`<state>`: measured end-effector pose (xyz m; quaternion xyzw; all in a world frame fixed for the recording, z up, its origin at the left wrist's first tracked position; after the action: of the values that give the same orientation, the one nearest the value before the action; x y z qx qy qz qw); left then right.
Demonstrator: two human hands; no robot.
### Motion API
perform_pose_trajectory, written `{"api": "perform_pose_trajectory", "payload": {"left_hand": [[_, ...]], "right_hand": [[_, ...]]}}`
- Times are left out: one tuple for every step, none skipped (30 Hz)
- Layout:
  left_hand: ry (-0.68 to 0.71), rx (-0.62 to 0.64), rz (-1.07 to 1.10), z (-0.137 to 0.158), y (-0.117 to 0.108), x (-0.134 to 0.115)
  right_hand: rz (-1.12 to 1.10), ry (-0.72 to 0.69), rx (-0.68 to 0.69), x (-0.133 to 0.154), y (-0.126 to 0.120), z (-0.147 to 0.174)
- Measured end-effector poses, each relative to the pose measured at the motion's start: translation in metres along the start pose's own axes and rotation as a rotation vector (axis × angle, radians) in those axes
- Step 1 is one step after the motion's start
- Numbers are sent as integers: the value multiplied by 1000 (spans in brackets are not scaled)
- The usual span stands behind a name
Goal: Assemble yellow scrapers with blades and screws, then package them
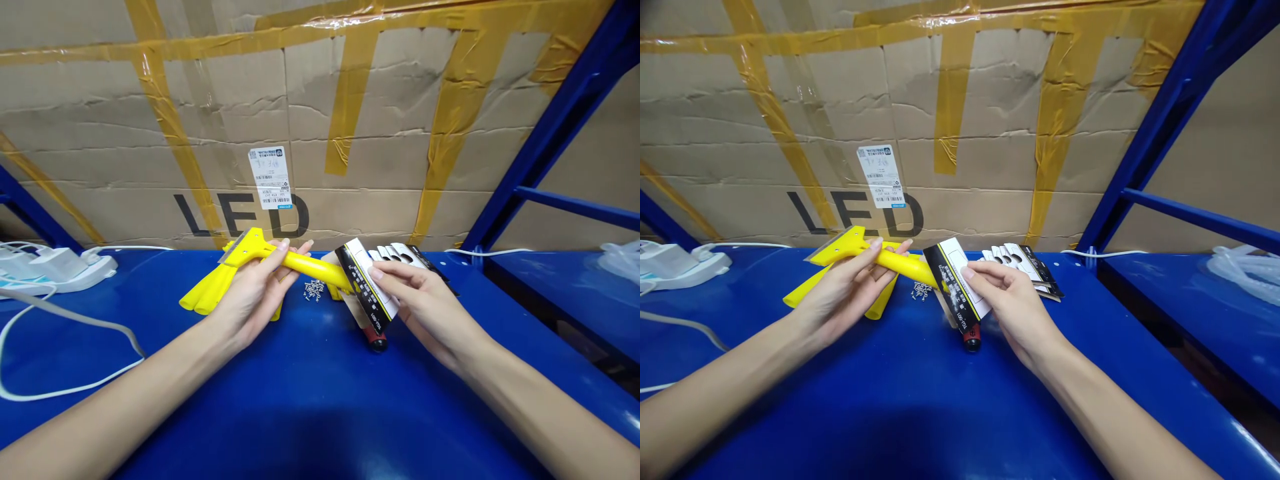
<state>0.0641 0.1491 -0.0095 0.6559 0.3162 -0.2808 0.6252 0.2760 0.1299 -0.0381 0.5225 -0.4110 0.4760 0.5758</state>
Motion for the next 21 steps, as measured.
{"api": "perform_pose_trajectory", "payload": {"left_hand": [[-11,8,-10,1,0,2],[-22,18,-18,2,0,4],[-32,30,-24,4,1,7],[-42,39,-28,5,2,9],[-48,41,-31,6,2,10],[-49,41,-31,7,3,11],[-45,41,-30,8,3,12],[-38,41,-26,8,4,11],[-27,41,-18,7,4,10],[-14,41,-8,6,4,9],[2,39,3,4,4,7],[17,33,15,3,4,5],[31,25,26,1,3,3],[44,17,36,-1,2,1],[53,13,46,-2,2,-1],[62,11,55,-3,2,-2],[68,13,64,-4,2,-3],[71,18,70,-4,3,-4],[76,24,75,-3,4,-4],[80,32,76,-2,5,-5],[82,43,69,-1,6,-5]], "right_hand": [[-26,5,-1,0,0,0],[-46,6,6,-1,1,0],[-58,4,18,-1,2,1],[-62,2,32,-2,3,1],[-61,1,49,-3,5,2],[-57,4,70,-4,7,3],[-53,11,90,-5,9,4],[-51,18,107,-6,11,5],[-44,30,124,-7,12,6],[-29,43,140,-8,14,7],[-9,52,150,-9,15,7],[13,59,151,-9,15,8],[31,64,147,-9,15,8],[40,67,141,-9,15,8],[39,67,133,-9,14,9],[27,65,124,-8,14,9],[8,68,124,-7,14,9],[-10,77,133,-7,14,10],[-28,90,147,-8,15,10],[-51,102,161,-8,16,11],[-75,113,178,-9,17,11]]}}
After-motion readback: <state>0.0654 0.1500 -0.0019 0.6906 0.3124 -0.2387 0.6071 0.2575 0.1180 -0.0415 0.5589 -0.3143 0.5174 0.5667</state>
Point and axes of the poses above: each hand's wrist, its own z-axis away from the middle knuckle, its own y-axis out of the palm, x = y × z, the point moved 5 cm from there along -z, towards the middle knuckle, and after that the axes turned 5 degrees about y, right-handed, at the moved point
